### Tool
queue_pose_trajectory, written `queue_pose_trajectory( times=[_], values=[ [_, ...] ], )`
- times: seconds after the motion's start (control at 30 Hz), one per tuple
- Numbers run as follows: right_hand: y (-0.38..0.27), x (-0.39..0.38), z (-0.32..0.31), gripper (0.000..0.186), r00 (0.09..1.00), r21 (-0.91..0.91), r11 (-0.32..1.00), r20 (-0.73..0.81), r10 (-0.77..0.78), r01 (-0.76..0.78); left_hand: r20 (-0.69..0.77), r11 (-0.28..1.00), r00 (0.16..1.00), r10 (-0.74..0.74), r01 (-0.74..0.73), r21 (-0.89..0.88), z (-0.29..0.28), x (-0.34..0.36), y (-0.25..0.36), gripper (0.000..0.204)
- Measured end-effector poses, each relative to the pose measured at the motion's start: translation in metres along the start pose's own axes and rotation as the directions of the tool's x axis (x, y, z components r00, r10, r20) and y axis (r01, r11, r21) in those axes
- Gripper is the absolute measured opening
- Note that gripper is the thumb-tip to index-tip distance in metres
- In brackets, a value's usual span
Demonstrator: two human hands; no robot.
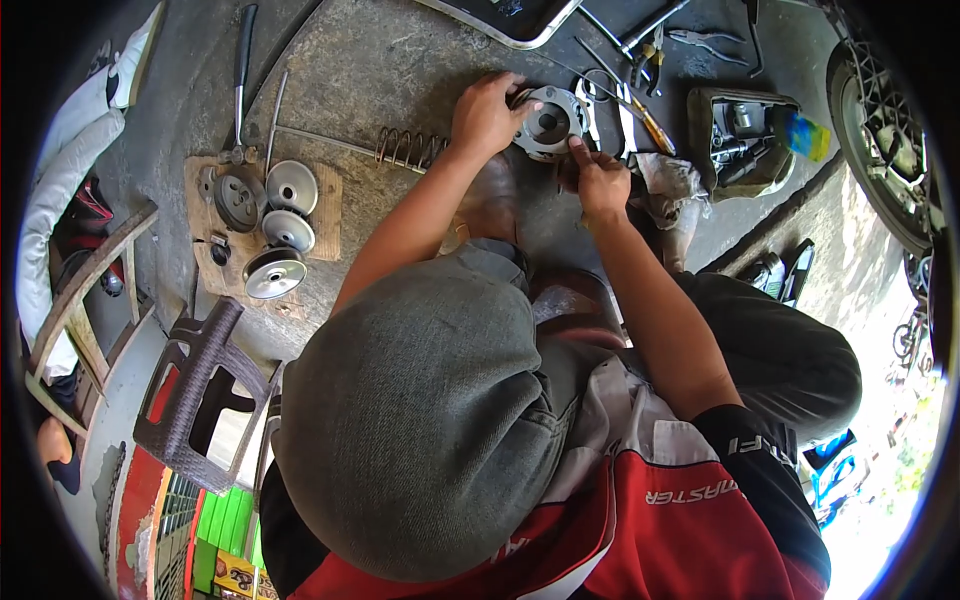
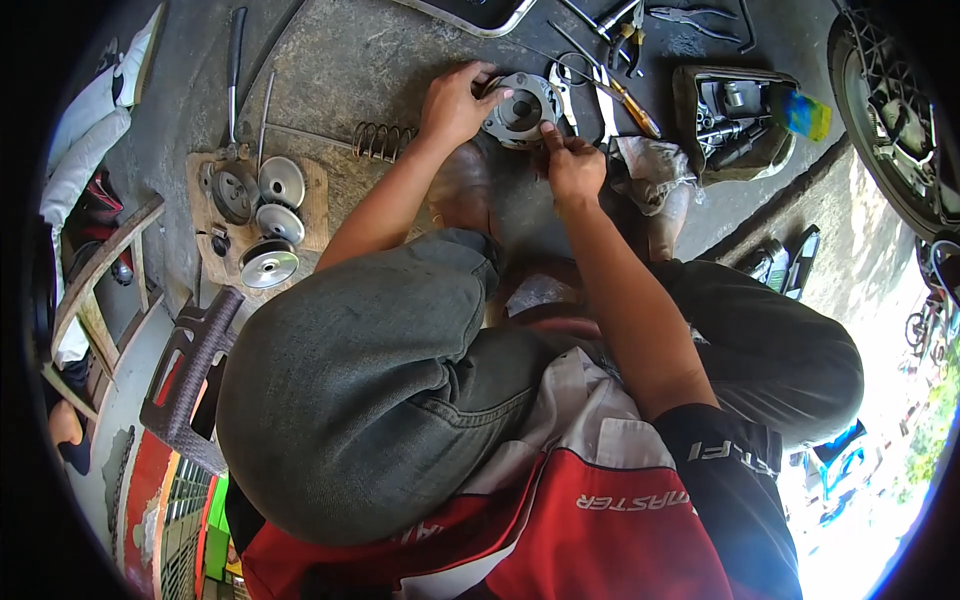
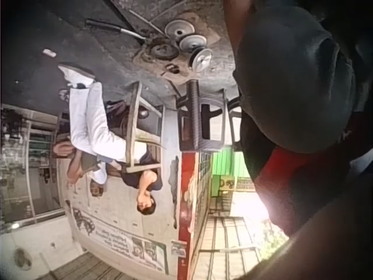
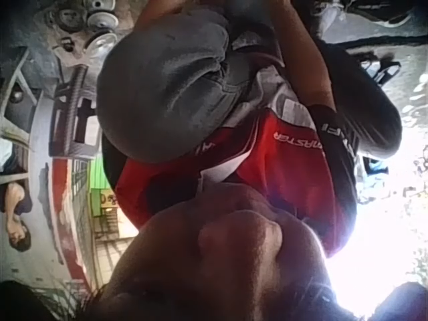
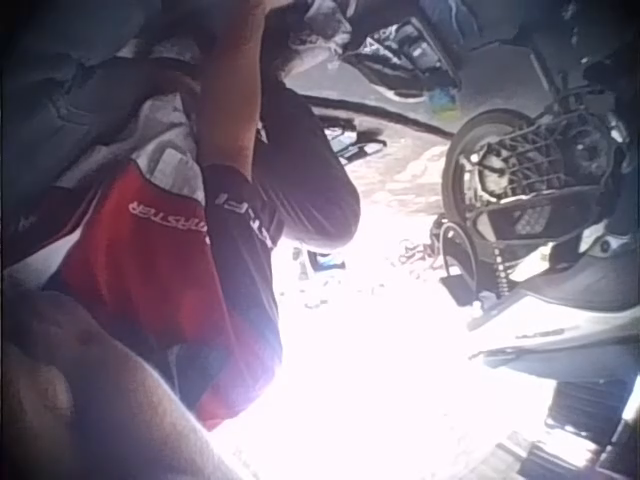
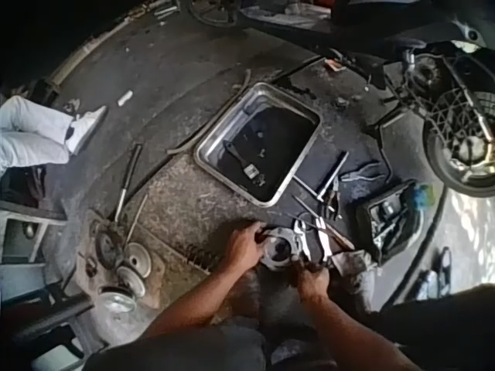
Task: Cleaning and reassembling motorcycle clutch components using basic hand tools.
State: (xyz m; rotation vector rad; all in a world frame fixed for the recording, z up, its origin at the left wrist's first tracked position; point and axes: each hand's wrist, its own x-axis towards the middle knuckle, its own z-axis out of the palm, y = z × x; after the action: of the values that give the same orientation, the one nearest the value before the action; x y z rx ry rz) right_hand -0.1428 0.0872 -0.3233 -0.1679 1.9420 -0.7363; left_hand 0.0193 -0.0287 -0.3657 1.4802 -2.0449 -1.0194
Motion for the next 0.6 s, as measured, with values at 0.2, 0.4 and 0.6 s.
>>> queue_pose_trajectory(
  times=[0.2, 0.4, 0.6],
  values=[
    [0.020, 0.015, -0.007, 0.055, 0.979, -0.031, 0.978, 0.025, -0.204, 0.205, 0.110, 0.996, 0.993, -0.048, 0.039, 0.080, -0.004, 0.004, 0.005, 0.044],
    [0.028, 0.018, -0.004, 0.064, 0.985, -0.133, 0.983, 0.139, -0.105, 0.124, 0.097, 0.994, 0.994, -0.049, 0.038, 0.107, -0.006, 0.003, 0.009, 0.042],
    [0.017, -0.006, 0.008, 0.058, 0.946, -0.377, 0.895, -0.117, -0.303, 0.240, -0.038, 0.977, 0.999, -0.007, 0.015, 0.211, -0.010, -0.008, 0.018, 0.032]
  ],
)
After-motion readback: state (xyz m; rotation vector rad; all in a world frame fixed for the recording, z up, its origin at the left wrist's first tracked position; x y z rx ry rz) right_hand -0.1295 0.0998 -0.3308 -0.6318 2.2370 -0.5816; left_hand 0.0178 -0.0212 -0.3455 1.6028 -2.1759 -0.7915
